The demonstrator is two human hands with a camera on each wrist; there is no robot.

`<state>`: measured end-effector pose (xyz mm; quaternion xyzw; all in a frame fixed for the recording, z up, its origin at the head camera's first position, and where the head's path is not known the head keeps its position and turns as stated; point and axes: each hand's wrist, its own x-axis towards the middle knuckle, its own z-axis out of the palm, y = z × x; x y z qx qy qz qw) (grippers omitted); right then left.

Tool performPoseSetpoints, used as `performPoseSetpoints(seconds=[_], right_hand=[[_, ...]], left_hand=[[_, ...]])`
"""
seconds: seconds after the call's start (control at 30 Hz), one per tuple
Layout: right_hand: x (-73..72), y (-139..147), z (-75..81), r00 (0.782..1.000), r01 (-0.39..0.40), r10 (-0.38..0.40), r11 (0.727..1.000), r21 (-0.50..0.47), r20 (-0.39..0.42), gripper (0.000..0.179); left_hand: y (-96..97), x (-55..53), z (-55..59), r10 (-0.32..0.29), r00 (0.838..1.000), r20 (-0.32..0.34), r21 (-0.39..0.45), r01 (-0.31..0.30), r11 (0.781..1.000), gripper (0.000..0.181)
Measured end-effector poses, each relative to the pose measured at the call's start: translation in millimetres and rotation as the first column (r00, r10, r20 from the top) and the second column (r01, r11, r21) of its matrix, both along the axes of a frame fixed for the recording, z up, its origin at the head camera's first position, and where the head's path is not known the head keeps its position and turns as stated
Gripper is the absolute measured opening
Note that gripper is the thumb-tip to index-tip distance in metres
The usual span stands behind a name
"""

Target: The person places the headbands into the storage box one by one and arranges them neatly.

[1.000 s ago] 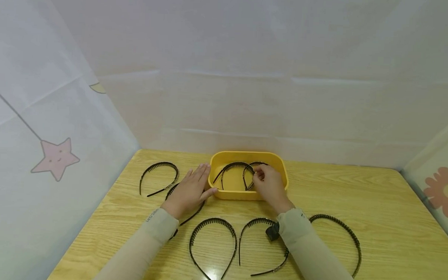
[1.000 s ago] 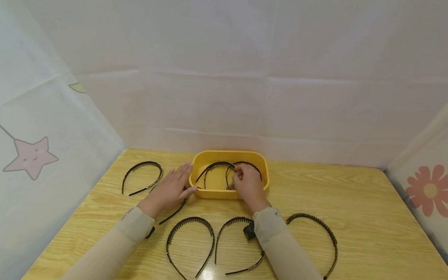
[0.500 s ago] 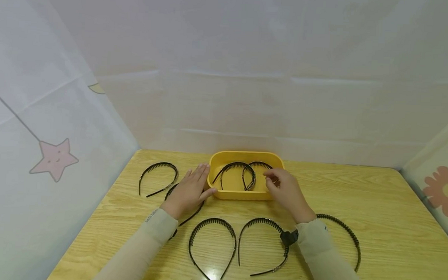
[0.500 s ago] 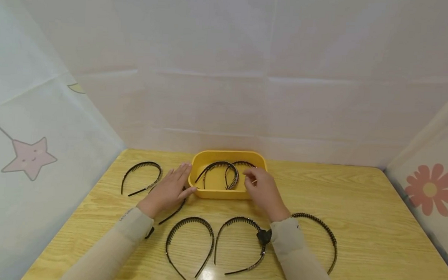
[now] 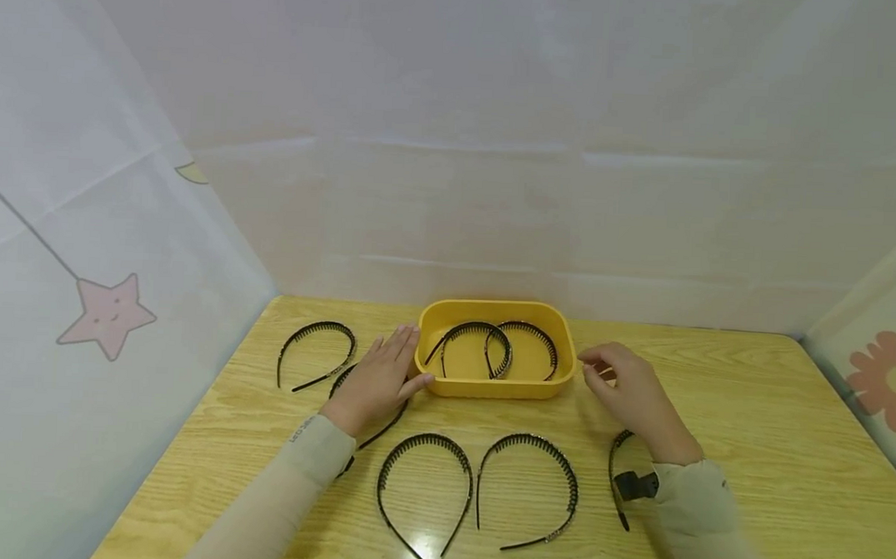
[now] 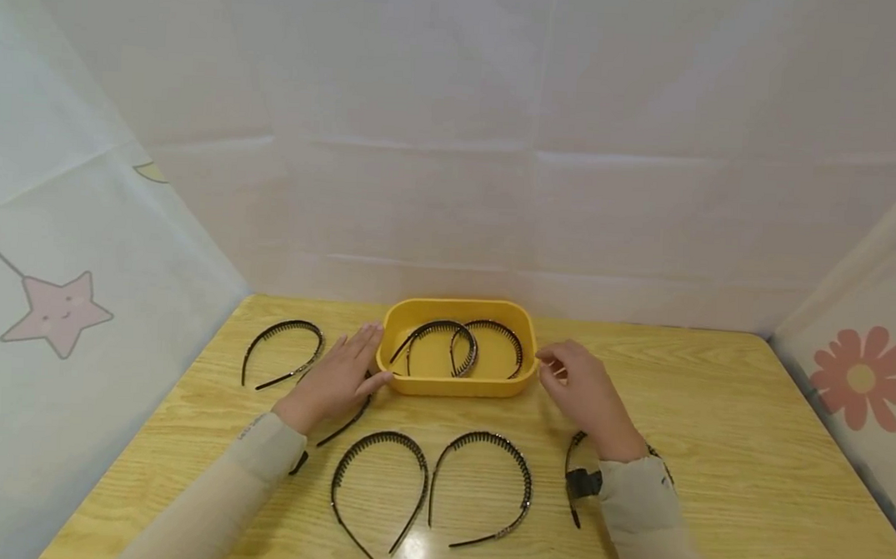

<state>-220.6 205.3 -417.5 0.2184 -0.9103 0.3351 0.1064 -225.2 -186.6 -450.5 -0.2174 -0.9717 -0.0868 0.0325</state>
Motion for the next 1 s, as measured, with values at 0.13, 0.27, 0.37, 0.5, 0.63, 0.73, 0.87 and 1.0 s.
performPoseSetpoints(seconds=[0.13, 0.27, 0.37, 0.5, 0.63, 0.73, 0.87, 1.0], right_hand=[[3.8, 14.6, 1.9, 1.000, -0.008, 0.008, 0.999, 0.049, 0.014, 0.019], [6.1, 26.2, 0.9, 0.998, -0.052, 0.051, 0.996, 0.070, 0.027, 0.017], [6.9, 34.2, -1.1, 0.995, -0.079, 0.073, 0.993, 0.089, 0.065, 0.018], [7.4, 45.3, -1.7, 0.986, -0.104, 0.084, 0.985, 0.136, 0.143, 0.021], [8.3, 56.4, -1.8, 0.973, -0.137, 0.096, 0.972, 0.193, 0.209, 0.023], [9.2, 64.6, -2.9, 0.964, -0.161, 0.100, 0.958, 0.238, 0.247, 0.024], [10.5, 77.3, -4.2, 0.953, -0.172, 0.091, 0.948, 0.267, 0.289, 0.026], [11.1, 88.9, -4.7, 0.944, -0.172, 0.080, 0.947, 0.272, 0.321, 0.028]], left_hand=[[0.0, -0.4, 0.2, 0.004, 1.000, 0.007, -0.009, -0.004, 1.000, 0.086], [-0.3, -0.3, 0.1, 0.007, 1.000, 0.010, -0.014, -0.007, 1.000, 0.086], [-0.6, 0.3, 0.4, 0.007, 1.000, 0.012, -0.014, -0.007, 1.000, 0.085], [-0.3, 0.9, 1.6, 0.002, 1.000, 0.009, -0.004, -0.002, 1.000, 0.085], [0.7, 1.5, 2.8, -0.002, 1.000, 0.005, 0.004, 0.002, 1.000, 0.085], [1.2, 2.0, 3.5, -0.001, 1.000, 0.005, 0.006, 0.001, 1.000, 0.085], [1.1, 2.0, 3.2, -0.004, 1.000, 0.001, 0.009, 0.004, 1.000, 0.085], [0.7, 1.5, 2.2, -0.003, 1.000, 0.007, 0.010, 0.003, 1.000, 0.085]])
